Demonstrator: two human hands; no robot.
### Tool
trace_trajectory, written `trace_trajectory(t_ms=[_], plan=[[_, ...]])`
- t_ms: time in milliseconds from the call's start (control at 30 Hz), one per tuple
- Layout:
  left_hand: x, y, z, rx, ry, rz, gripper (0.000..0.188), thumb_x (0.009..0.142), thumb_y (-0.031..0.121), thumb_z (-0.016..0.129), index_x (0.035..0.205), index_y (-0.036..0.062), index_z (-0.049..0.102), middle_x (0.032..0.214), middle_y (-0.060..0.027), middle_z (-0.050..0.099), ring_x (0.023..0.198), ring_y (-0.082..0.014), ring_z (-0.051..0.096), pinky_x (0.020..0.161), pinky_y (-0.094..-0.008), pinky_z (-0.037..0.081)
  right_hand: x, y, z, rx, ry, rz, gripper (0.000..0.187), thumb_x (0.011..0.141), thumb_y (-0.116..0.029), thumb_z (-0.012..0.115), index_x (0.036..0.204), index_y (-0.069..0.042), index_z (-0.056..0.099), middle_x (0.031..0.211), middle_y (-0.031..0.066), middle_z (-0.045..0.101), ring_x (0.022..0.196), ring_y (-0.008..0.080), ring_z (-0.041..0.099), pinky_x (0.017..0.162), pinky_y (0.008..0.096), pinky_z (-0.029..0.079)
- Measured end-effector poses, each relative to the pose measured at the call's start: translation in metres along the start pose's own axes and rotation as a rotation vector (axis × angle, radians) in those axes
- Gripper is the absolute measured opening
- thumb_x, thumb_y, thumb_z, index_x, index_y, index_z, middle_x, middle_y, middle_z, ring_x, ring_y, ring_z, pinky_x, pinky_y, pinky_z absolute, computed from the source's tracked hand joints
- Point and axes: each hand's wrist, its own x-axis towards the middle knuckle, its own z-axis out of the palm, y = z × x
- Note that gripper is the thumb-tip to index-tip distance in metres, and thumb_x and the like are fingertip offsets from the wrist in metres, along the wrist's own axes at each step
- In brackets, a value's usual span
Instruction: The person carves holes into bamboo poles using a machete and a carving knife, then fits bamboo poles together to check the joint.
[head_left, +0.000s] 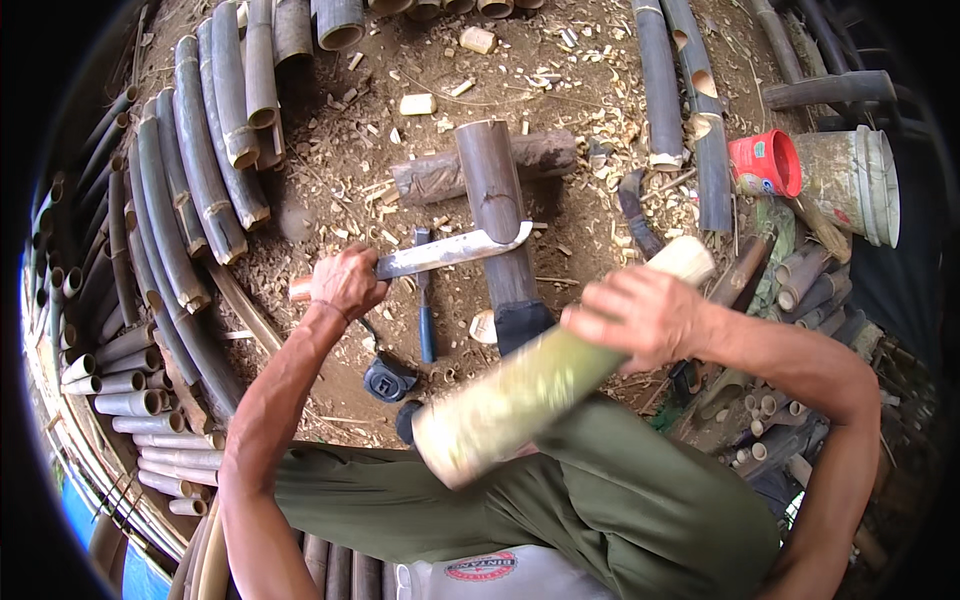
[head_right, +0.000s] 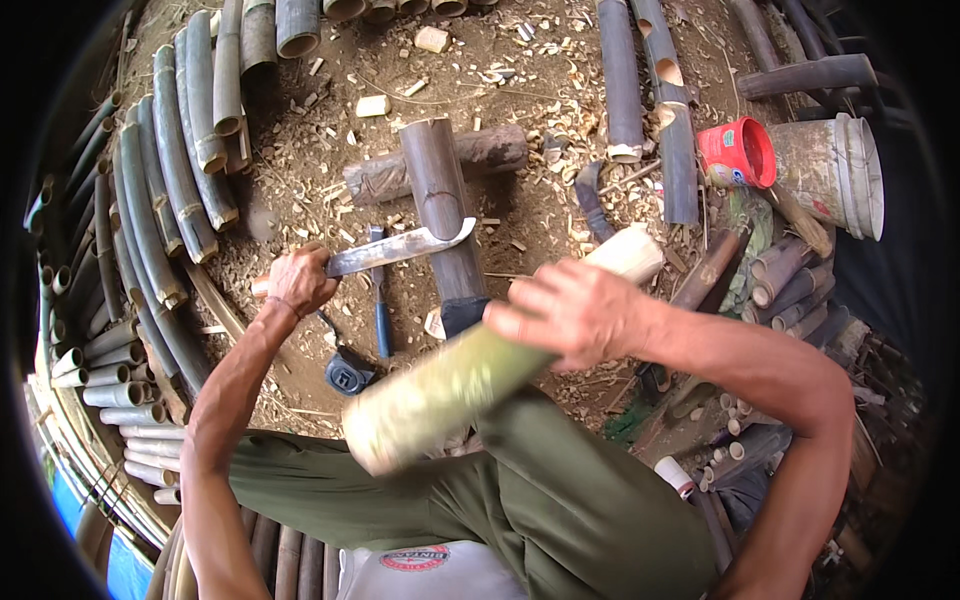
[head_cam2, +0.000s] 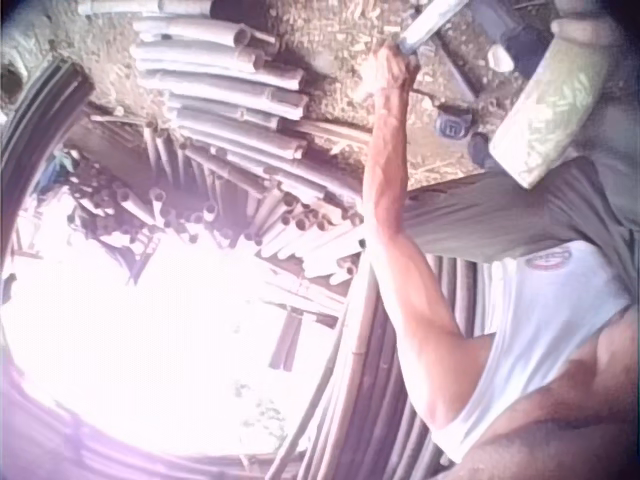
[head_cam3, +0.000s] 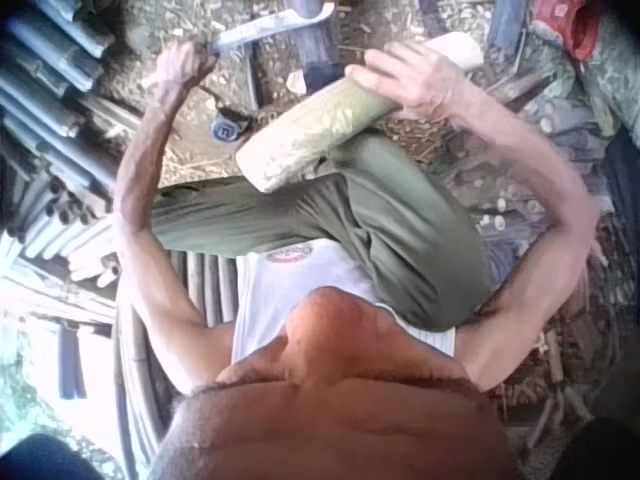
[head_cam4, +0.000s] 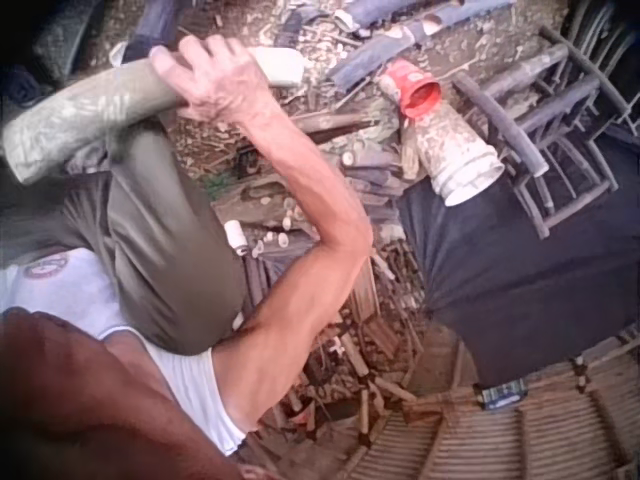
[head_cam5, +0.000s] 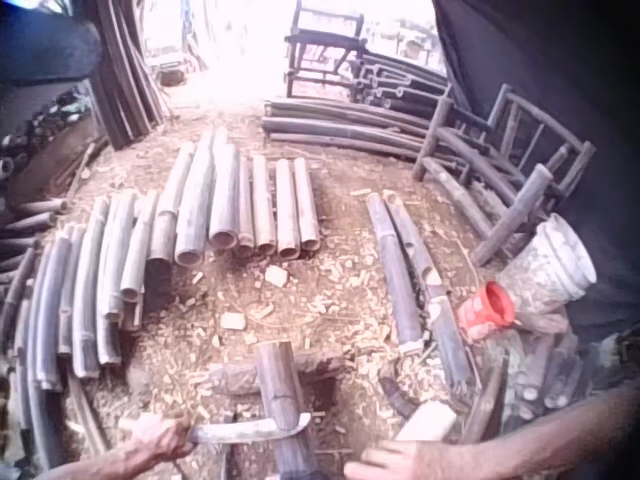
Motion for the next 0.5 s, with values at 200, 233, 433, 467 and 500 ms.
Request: trace_trajectory(t_ms=[200, 233, 433, 467, 500], plan=[[0.002, -0.007, 0.007, -0.002, 0.154, 0.061, 0.023, 0.078, 0.024, 0.065, 0.089, 0.0035, 0.062, 0.091, -0.0116, 0.061, 0.073, -0.0274, 0.063, 0.066, -0.0414, 0.053, -0.016, 0.066, -0.006, -0.430, -0.121, 0.248, 0.078, 0.055, -0.029, 0.085, 0.124, -0.014, 0.054, 0.095, 0.0066, 0.057, 0.080, 0.0234, 0.060, 0.069, 0.0381, 0.052], [-0.005, -0.002, 0.011, 0.020, 0.254, 0.084, 0.025, 0.079, 0.025, 0.065, 0.091, 0.0028, 0.061, 0.090, -0.0114, 0.059, 0.074, -0.0266, 0.061, 0.066, -0.0414, 0.051, -0.026, 0.060, -0.010, -0.375, -0.116, 0.239, 0.083, 0.052, -0.030, 0.087, 0.125, -0.013, 0.053, 0.096, 0.0072, 0.057, 0.082, 0.0238, 0.059, 0.070, 0.0382, 0.052], [-0.045, 0.020, 0.028, 0.011, 0.386, 0.046, 0.057, 0.079, 0.054, 0.072, 0.104, 0.0055, 0.053, 0.094, -0.0100, 0.053, 0.088, -0.0250, 0.054, 0.080, -0.0414, 0.040, -0.053, -0.017, -0.005, -0.006, -0.082, 0.152, 0.084, 0.050, -0.038, 0.085, 0.126, -0.014, 0.058, 0.102, 0.0090, 0.059, 0.081, 0.0265, 0.060, 0.073, 0.0411, 0.052], [-0.042, 0.019, 0.021, 0.036, 0.316, -0.006, 0.055, 0.083, 0.054, 0.067, 0.106, 0.0054, 0.053, 0.096, -0.0109, 0.053, 0.092, -0.0257, 0.053, 0.084, -0.0423, 0.039, -0.055, -0.028, -0.001, 0.028, -0.079, 0.206, 0.083, 0.050, -0.037, 0.085, 0.125, -0.013, 0.059, 0.103, 0.0098, 0.060, 0.081, 0.0270, 0.061, 0.074, 0.0411, 0.053], [-0.036, 0.016, 0.019, 0.041, 0.344, 0.033, 0.054, 0.085, 0.055, 0.065, 0.104, 0.0054, 0.054, 0.094, -0.0108, 0.054, 0.089, -0.0249, 0.054, 0.080, -0.0422, 0.041, -0.057, -0.032, -0.001, 0.050, -0.074, 0.254, 0.082, 0.051, -0.037, 0.084, 0.125, -0.013, 0.059, 0.104, 0.0106, 0.061, 0.081, 0.0274, 0.061, 0.076, 0.0410, 0.053]])
